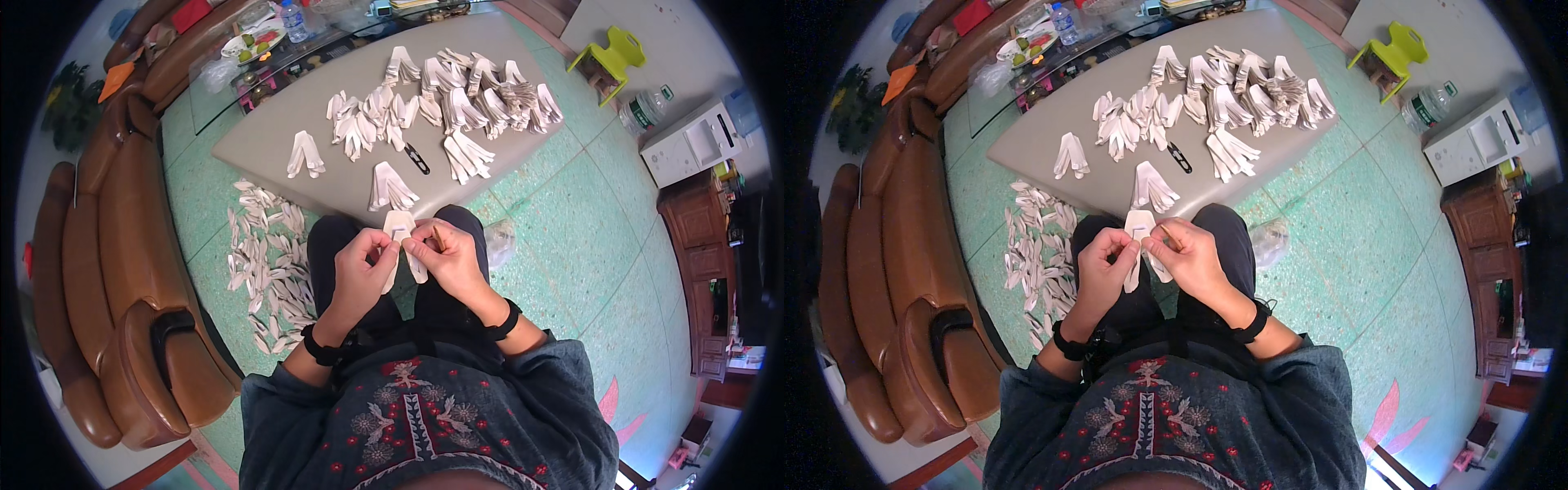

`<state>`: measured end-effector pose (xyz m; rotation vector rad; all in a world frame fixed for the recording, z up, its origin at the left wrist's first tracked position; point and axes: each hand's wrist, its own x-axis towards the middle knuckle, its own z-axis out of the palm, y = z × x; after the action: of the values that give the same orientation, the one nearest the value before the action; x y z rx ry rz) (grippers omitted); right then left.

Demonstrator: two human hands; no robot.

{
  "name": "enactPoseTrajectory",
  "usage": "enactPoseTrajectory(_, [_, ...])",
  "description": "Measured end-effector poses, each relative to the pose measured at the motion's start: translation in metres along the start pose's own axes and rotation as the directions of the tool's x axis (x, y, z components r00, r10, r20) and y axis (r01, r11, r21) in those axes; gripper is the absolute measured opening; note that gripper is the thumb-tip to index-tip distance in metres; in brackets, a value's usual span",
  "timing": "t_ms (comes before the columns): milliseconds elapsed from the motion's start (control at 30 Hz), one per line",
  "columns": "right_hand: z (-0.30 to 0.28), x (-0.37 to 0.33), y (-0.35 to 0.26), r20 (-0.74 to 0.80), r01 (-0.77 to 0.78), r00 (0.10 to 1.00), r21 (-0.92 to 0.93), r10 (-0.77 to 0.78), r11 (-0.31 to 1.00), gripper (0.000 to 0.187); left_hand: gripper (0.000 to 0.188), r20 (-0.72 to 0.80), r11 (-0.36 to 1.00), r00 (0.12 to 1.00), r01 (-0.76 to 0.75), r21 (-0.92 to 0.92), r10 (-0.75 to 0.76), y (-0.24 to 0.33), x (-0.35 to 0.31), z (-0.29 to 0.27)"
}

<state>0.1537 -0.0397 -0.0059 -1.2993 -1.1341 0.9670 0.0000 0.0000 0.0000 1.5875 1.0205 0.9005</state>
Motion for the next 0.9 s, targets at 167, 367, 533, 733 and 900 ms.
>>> enactPoseTrajectory(167, [-0.007, 0.002, -0.003, -0.018, -0.037, 0.999, -0.041, 0.036, 0.999, 0.012, 0.010, -0.085, 0.985, 0.991, -0.111, -0.132, 0.100, -0.009, 0.001, 0.014])
enactPoseTrajectory(367, [-0.005, 0.003, -0.016, -0.012, -0.121, 0.993, 0.001, 0.121, 0.993, 0.011, 0.009, -0.077, 0.973, 0.996, -0.069, -0.219, 0.054, -0.009, 0.002, 0.015])
enactPoseTrajectory(533, [0.001, 0.003, -0.014, -0.024, -0.141, 0.990, 0.002, 0.141, 0.990, 0.013, 0.012, -0.083, 0.973, 0.996, -0.049, -0.225, 0.031, -0.014, 0.001, 0.013])
enactPoseTrajectory(733, [0.014, 0.005, -0.004, -0.152, -0.105, 0.981, 0.086, 0.117, 0.991, 0.016, 0.012, -0.040, 0.941, 0.996, 0.064, -0.332, -0.082, 0.000, 0.005, 0.011])
enactPoseTrajectory(900, [0.001, 0.006, -0.015, 0.118, -0.267, 0.963, 0.321, 0.241, 0.909, 0.028, 0.014, 0.083, 0.873, 0.985, 0.175, -0.456, -0.154, -0.001, 0.006, -0.001])
